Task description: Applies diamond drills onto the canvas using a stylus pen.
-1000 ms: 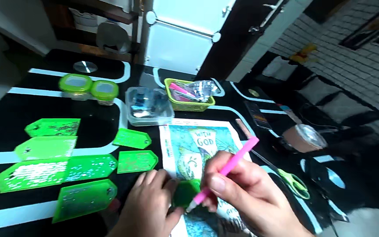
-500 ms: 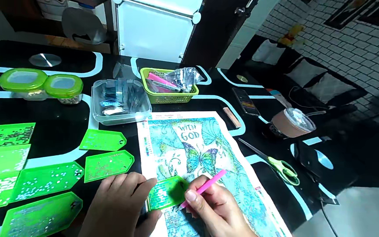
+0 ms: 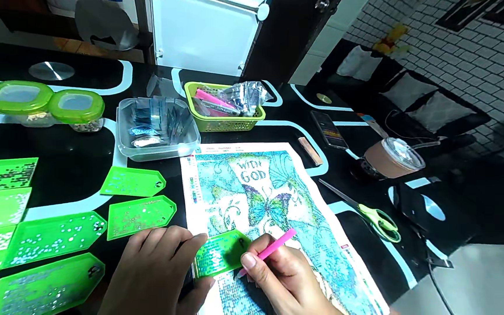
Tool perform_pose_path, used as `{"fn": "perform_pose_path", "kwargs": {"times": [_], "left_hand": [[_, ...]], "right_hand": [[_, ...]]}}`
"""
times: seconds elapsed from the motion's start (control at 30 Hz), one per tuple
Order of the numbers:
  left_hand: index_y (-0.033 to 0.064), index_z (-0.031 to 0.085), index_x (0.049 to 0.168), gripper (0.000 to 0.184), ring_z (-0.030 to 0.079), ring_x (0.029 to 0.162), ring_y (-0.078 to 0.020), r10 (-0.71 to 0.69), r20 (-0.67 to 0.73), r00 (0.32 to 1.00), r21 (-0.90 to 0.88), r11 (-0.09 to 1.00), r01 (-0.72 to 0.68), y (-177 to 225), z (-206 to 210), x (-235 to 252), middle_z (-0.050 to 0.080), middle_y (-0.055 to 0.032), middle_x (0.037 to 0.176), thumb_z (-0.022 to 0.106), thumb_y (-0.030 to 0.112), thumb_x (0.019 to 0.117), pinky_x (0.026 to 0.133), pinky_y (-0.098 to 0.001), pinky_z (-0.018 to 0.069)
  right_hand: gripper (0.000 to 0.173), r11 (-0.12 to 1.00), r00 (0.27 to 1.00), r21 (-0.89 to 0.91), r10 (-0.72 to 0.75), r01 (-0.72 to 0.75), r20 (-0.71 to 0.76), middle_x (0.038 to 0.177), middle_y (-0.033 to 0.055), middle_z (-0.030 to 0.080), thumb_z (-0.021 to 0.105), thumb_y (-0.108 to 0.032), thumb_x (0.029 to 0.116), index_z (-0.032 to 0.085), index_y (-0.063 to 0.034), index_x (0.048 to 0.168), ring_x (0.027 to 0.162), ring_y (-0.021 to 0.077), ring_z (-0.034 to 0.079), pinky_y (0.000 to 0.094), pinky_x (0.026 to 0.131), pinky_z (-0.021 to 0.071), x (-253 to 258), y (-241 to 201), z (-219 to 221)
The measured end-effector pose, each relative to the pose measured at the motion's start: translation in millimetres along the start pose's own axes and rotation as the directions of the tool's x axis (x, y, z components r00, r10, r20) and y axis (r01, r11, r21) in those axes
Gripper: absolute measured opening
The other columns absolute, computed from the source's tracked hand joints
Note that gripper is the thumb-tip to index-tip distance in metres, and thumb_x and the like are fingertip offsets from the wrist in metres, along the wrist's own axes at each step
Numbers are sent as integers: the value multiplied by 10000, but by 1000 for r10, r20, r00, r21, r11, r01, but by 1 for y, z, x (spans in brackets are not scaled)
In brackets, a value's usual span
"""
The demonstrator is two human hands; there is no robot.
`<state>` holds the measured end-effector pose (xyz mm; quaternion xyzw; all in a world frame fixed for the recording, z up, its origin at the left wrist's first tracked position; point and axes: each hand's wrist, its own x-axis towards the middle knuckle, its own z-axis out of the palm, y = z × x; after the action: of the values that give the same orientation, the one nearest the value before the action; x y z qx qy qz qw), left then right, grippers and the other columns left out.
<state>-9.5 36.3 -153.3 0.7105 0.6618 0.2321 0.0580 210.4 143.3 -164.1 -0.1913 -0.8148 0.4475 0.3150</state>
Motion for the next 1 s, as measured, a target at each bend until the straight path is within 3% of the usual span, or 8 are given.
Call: {"fn": "perform_pose_path", "kwargs": {"times": [0.27,0.57,0.7,0.8,0.9,1.0], "left_hand": [[171,735,1226,479,655,970,-323,-3,3,1000,7,1000,3,0,1,-1,711,-90,1059,616,525,925,898,-535,448],[174,741,1214,492,652,949,-316,8,-15,1000,27,1000,-8,-1,2,0,706,-93,1039,601,545,923,892,-532,443],[176,743,1217,492,652,940,-307,4,-18,1000,24,1000,-4,-1,2,0,708,-85,1036,608,542,918,892,-524,443],[179,742,1215,491,649,943,-300,1,-14,1000,29,1000,-1,-1,2,0,703,-80,1028,602,547,923,894,-520,440],[172,745,1211,488,654,942,-304,6,-14,1000,35,999,-6,0,1,0,702,-83,1025,615,537,914,882,-524,451],[177,744,1207,482,651,940,-296,12,-24,1000,44,999,-11,-1,3,-1,699,-76,1021,612,538,916,881,-515,452]], "right_hand": [[279,972,996,-219,-74,83,48,792,85,626,480,-230,1103,600,-19,966,716,97,623,218,675,531,1,-9,0],[266,894,985,-414,-168,171,45,751,73,600,478,-201,1085,606,-36,919,679,126,600,207,641,510,3,-15,8],[273,921,986,-354,-135,160,95,776,85,606,484,-206,1089,608,-31,920,703,127,601,213,662,513,4,-16,3],[270,992,993,-129,1,14,120,769,63,623,531,-229,1085,627,-8,964,669,66,587,203,618,499,8,-13,-9],[225,996,998,65,58,-59,19,799,14,668,551,-211,1079,637,-15,1008,698,17,631,189,631,542,14,-10,-14],[195,999,998,36,29,-27,-50,808,17,677,579,-174,1061,659,-3,1014,707,19,634,185,639,545,19,-9,-7]]}}
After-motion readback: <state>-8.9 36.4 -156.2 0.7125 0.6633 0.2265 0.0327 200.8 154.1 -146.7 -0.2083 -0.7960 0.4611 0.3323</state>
